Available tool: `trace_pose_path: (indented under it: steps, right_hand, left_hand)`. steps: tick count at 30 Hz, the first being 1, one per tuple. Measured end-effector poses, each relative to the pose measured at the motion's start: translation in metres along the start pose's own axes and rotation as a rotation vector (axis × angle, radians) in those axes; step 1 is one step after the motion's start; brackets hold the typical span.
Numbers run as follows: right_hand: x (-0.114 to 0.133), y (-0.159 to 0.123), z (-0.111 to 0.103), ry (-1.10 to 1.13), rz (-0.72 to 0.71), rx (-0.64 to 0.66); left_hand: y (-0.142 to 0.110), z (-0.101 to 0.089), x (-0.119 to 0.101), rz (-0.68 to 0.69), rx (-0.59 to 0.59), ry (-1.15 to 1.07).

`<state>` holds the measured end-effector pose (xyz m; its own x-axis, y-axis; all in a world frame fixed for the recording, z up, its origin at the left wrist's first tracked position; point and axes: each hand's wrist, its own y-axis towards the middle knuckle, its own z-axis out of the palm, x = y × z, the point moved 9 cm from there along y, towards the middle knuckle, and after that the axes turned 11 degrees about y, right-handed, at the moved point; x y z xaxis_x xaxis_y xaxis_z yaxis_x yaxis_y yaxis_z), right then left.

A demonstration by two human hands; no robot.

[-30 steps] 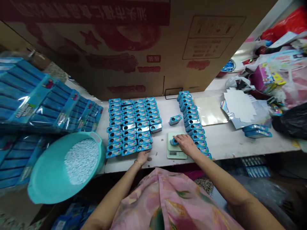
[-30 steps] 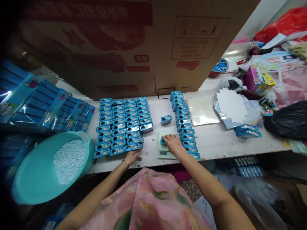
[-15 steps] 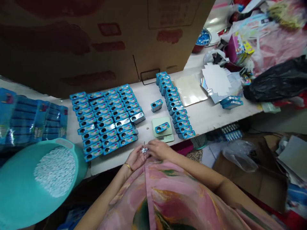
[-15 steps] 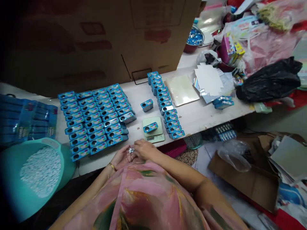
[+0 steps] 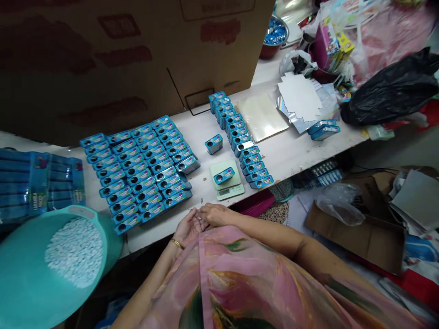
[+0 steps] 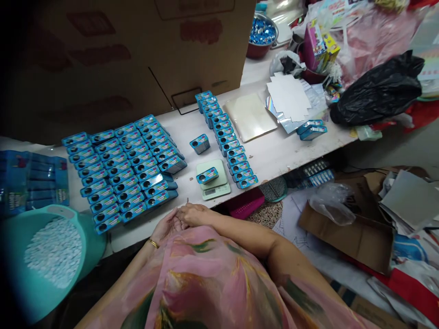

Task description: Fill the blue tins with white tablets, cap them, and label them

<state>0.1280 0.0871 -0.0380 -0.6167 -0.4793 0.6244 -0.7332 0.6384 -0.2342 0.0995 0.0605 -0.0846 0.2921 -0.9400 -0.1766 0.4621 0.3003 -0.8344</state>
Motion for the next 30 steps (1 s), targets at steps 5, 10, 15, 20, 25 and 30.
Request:
trace_pose_path:
  steps: [5,10,15,20,25,30]
  right_hand:
    - [-0.003,-0.011,-0.019,0.03,-0.021,-0.067]
    - [-0.041,-0.034,-0.087,0.121,0.057,-0.495]
    - [-0.088,-0.039,-0.116,0.199,0.188,-0.642]
    - [-0.101,-0.053,-0.123,0.345,0.237,-0.764]
    - [-0.116,-0.098,-0.131,0.481,0.352,-0.988]
    - [-0.137,-0.139,-0.117,0.576,0.491,-1.13]
  left_hand:
    - [0.011,0.008,-0.003,0.005,0.015,-0.043]
    - [0.018,0.015,-0.017,0.058,-0.011,-0.027]
    - [0.017,0.011,-0.019,0.059,-0.052,-0.015]
    - [0.012,0.005,-0.018,0.053,-0.083,-0.041]
    - [0.005,-0.003,-0.022,0.07,-0.136,-0.086]
    - [0.002,-0.007,-0.027,0.112,-0.153,-0.097]
